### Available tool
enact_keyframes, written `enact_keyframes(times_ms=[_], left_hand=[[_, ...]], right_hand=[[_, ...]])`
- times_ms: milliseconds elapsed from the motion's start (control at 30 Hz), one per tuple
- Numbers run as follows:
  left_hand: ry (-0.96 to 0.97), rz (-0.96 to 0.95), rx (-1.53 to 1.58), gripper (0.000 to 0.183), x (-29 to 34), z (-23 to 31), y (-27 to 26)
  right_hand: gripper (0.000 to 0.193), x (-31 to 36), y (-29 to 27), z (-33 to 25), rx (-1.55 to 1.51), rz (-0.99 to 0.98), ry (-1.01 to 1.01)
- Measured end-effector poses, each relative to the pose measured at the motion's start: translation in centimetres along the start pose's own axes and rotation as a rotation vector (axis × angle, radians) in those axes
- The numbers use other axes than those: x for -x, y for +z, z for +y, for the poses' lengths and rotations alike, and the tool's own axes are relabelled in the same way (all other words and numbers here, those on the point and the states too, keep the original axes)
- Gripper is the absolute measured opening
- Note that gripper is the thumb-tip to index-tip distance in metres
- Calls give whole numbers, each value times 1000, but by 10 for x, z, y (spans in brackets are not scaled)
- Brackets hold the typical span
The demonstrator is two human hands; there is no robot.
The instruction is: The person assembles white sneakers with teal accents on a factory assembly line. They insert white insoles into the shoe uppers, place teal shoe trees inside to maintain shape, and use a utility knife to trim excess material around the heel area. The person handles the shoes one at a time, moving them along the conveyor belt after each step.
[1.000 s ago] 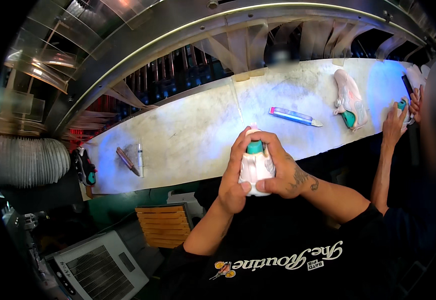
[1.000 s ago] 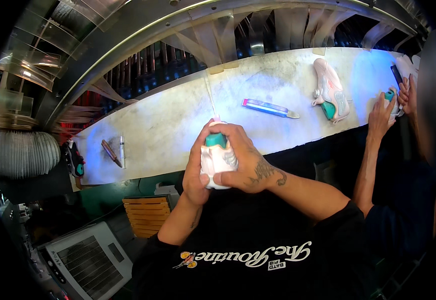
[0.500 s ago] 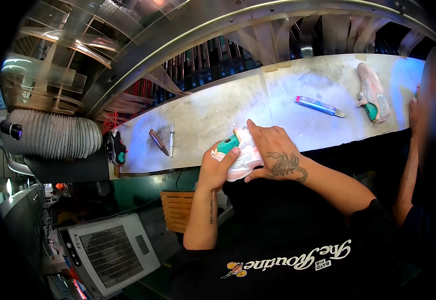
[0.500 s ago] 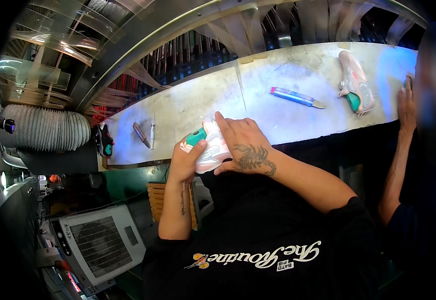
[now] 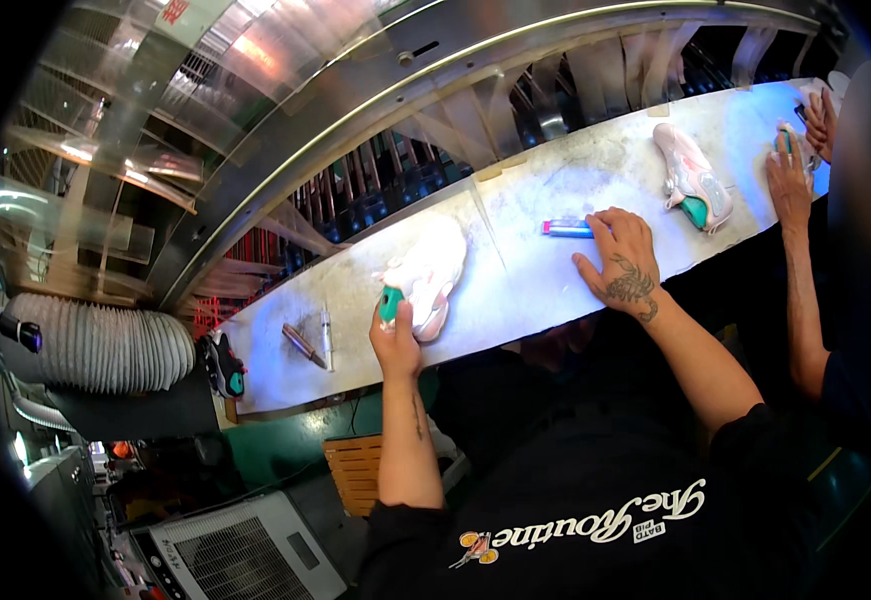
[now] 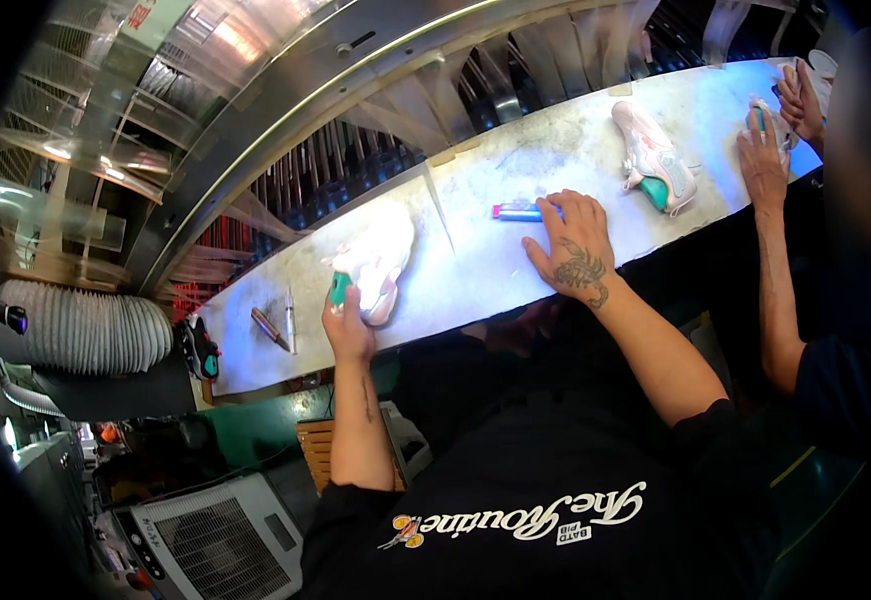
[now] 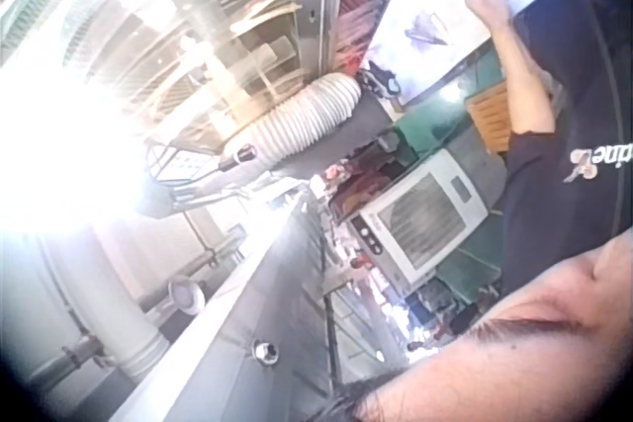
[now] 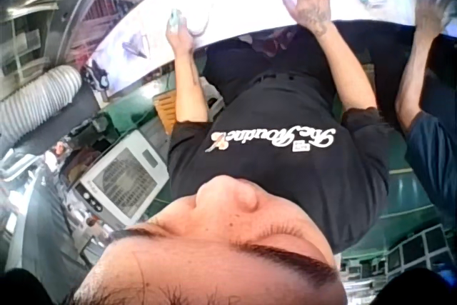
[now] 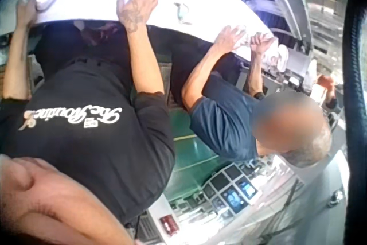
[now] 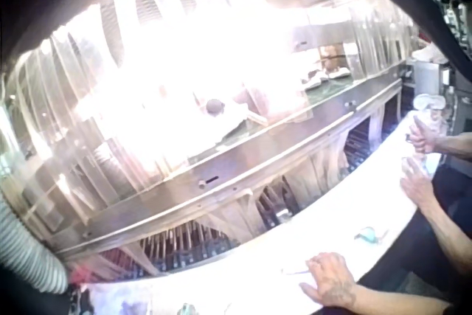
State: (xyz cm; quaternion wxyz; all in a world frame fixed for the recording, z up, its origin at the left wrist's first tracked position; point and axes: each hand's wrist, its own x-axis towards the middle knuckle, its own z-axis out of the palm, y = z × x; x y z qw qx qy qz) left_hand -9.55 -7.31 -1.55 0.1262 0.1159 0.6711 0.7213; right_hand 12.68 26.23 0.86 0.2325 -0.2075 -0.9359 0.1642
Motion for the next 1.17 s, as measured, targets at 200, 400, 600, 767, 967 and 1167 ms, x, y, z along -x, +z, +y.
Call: enact_keyframes(times_ms=[200,400,600,767,967,1167], left_hand=[[60,-175,-54,57,0,13,4],[-16,-136,49,56,1,10,2],[-88,-97,18,50,14,30,28],[27,-291,-170,55,99,65,84],[592,-231,-660,49,55,67,80],[681,-215,-1120,56,38,5,59]], right_hand=[[57,1,0,1,-9,29,11],[56,6,3,-9,-87,180,-40],[68,35,11,-81,-516,20,-224],[98,48,24,-124,-736,-135,56],[63,36,-24,-49,-1315,-59,482],[67,-65,-144,-8,-1429,461,163]])
